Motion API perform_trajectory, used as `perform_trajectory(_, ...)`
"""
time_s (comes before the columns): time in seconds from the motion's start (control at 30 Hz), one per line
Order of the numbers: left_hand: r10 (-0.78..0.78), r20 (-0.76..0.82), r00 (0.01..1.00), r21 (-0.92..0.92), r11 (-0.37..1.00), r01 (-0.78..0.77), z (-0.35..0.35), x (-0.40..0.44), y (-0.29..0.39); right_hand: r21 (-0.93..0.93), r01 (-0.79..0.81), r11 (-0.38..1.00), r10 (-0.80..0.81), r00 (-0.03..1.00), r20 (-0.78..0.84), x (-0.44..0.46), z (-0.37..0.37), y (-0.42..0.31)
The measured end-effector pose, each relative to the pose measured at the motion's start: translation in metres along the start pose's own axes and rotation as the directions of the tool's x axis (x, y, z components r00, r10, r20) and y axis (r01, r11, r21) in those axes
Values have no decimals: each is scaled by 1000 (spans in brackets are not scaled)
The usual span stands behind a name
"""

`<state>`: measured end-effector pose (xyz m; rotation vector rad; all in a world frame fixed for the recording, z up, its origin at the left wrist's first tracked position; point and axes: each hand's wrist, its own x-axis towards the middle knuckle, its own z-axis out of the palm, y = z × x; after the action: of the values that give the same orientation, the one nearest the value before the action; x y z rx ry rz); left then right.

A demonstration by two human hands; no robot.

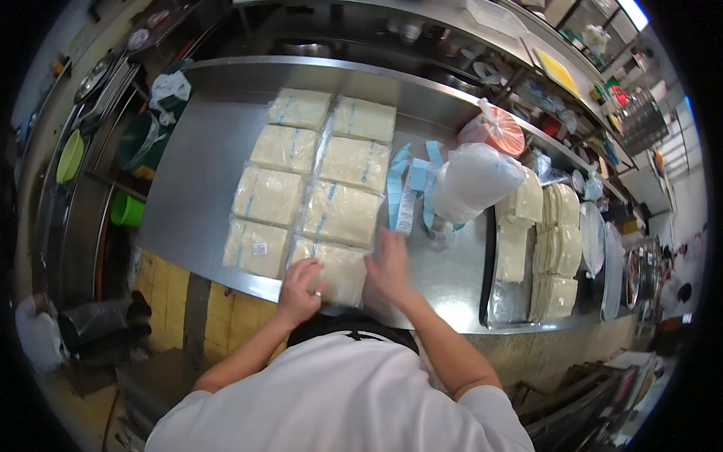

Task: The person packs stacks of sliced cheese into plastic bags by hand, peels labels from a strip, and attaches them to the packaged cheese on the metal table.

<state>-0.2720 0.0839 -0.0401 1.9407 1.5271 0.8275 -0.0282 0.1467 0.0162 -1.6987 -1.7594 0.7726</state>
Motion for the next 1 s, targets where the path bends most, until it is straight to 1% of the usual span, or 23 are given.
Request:
perform_trajectory(0.03, 71, 56, 996, 29, 997, -72, -2, 6, 11, -32, 90, 995, -93, 989, -113, 15, -20, -8)
perform_trajectory(0.07, 140, 111, 984, 52, 988, -147, -1, 10, 18, -81, 175, 981, -188, 957, -219, 31, -45, -16)
perform_trajectory(0.1, 81, 254, 964, 154, 980, -123, 6, 6, 7, -136, 204, 969, -236, 925, -298, 48, -75, -30)
perform_trajectory(0.13, 108, 292, 950, 178, 970, -164, 9, 3, -2, -194, 227, 954, -285, 885, -368, 63, -105, -44)
perform_trajectory(0.2, 149, 365, 919, 226, 943, -243, 10, 2, -15, -427, 230, 875, -423, 793, -439, 92, -157, -61)
perform_trajectory(0.27, 134, 438, 889, 261, 927, -269, 1, 7, -6, -622, 178, 762, -519, 742, -425, 117, -192, -67)
perform_trajectory(0.3, 126, 465, 876, 278, 919, -280, -2, 10, 0, -668, 113, 735, -441, 829, -344, 127, -203, -57)
perform_trajectory(0.37, 111, 483, 868, 290, 915, -279, -5, 17, 6, -757, 7, 653, -235, 952, -195, 145, -216, -33)
perform_trajectory(0.43, 104, 478, 872, 273, 926, -260, -3, 19, 7, -710, -55, 702, -7, 996, -85, 149, -222, -48)
perform_trajectory(0.47, 101, 463, 881, 230, 946, -230, -2, 21, 6, -688, -94, 720, 109, 994, -22, 151, -227, -52)
perform_trajectory(0.5, 95, 449, 889, 185, 963, -197, -2, 22, 6, -736, -48, 675, -44, 993, -105, 153, -226, -46)
perform_trajectory(0.57, 94, 404, 910, 68, 989, -132, 2, 24, 8, -654, -12, 756, -193, 951, -240, 157, -239, -37)
perform_trajectory(0.63, 97, 334, 938, -74, 994, -76, 4, 27, 17, -573, 45, 818, -316, 868, -383, 153, -255, -49)
perform_trajectory(0.67, 120, 312, 942, -112, 990, -89, 4, 31, 24, -550, 24, 835, -309, 846, -433, 146, -268, -62)
perform_trajectory(0.7, 141, 290, 947, -148, 984, -101, 3, 37, 33, -378, 47, 925, -250, 822, -511, 134, -280, -79)
perform_trajectory(0.73, 160, 267, 950, -183, 977, -113, 3, 43, 44, -193, 78, 978, -177, 798, -576, 120, -290, -94)
perform_trajectory(0.83, 179, 187, 966, -318, 941, -113, 5, 72, 84, 33, 139, 990, -92, 797, -597, 72, -311, -120)
perform_trajectory(0.87, 123, 195, 973, -438, 899, -26, 8, 82, 100, 141, 127, 982, -23, 814, -581, 57, -308, -114)
perform_trajectory(0.93, 11, 232, 973, -645, 750, 145, 19, 97, 128, 349, 103, 931, 104, 843, -527, 28, -293, -101)
perform_trajectory(1.0, 123, 195, 973, -736, 674, 62, 54, 101, 125, 485, 34, 874, 195, 889, -414, 4, -269, -69)
